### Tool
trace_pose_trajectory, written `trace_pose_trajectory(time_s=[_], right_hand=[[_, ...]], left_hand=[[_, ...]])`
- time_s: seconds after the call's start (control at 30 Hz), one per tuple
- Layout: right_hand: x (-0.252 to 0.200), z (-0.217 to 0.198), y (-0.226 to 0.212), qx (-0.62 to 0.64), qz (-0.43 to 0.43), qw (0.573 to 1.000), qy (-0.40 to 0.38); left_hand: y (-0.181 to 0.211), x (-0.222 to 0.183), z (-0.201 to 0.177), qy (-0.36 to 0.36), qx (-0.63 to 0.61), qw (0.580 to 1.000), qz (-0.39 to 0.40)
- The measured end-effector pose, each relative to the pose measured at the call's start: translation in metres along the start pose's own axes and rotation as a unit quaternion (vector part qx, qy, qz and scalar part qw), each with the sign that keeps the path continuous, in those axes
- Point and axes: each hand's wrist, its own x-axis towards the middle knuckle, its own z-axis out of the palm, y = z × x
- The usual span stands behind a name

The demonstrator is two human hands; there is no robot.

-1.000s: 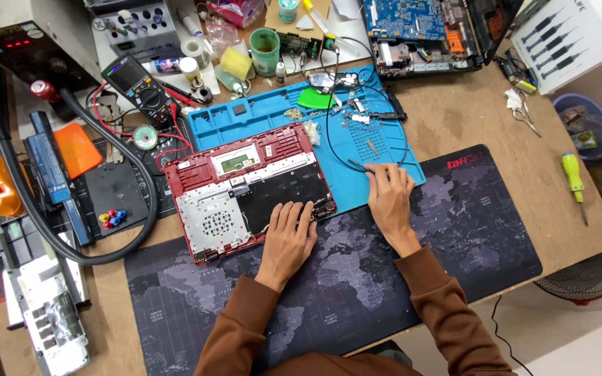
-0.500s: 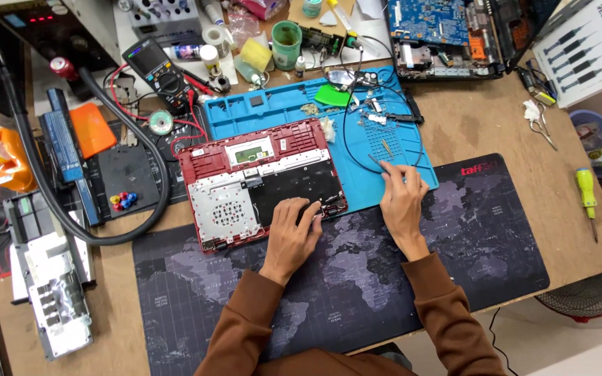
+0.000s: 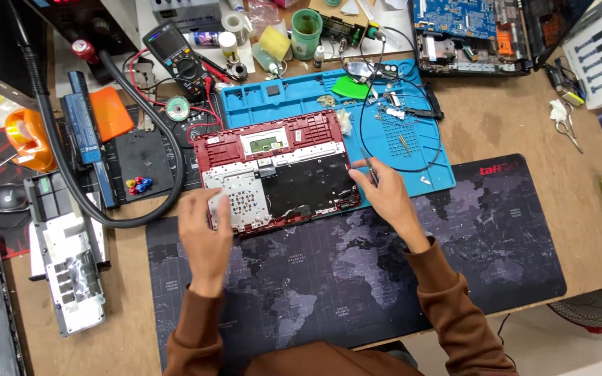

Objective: Disassemble and reassemble internal components of a laptop on a repair bench

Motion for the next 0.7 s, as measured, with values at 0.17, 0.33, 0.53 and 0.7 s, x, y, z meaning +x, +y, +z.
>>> trace_pose_trajectory(time_s=[0.17,0.33,0.53,0.7], right_hand=[[0.005,0.006,-0.017,-0.011,0.036,0.999,0.015],[0.004,0.016,-0.015,0.001,0.046,0.998,0.047],[0.013,0.008,-0.008,0.030,0.072,0.997,0.023],[0.022,0.003,-0.001,0.039,0.029,0.999,-0.007]], left_hand=[[0.012,0.005,-0.015,-0.073,-0.064,0.971,-0.219],[-0.023,0.015,-0.003,-0.072,-0.103,0.960,-0.248],[-0.048,0.008,0.025,-0.008,-0.266,0.914,-0.307],[-0.064,-0.010,0.028,0.024,-0.185,0.965,-0.183]])
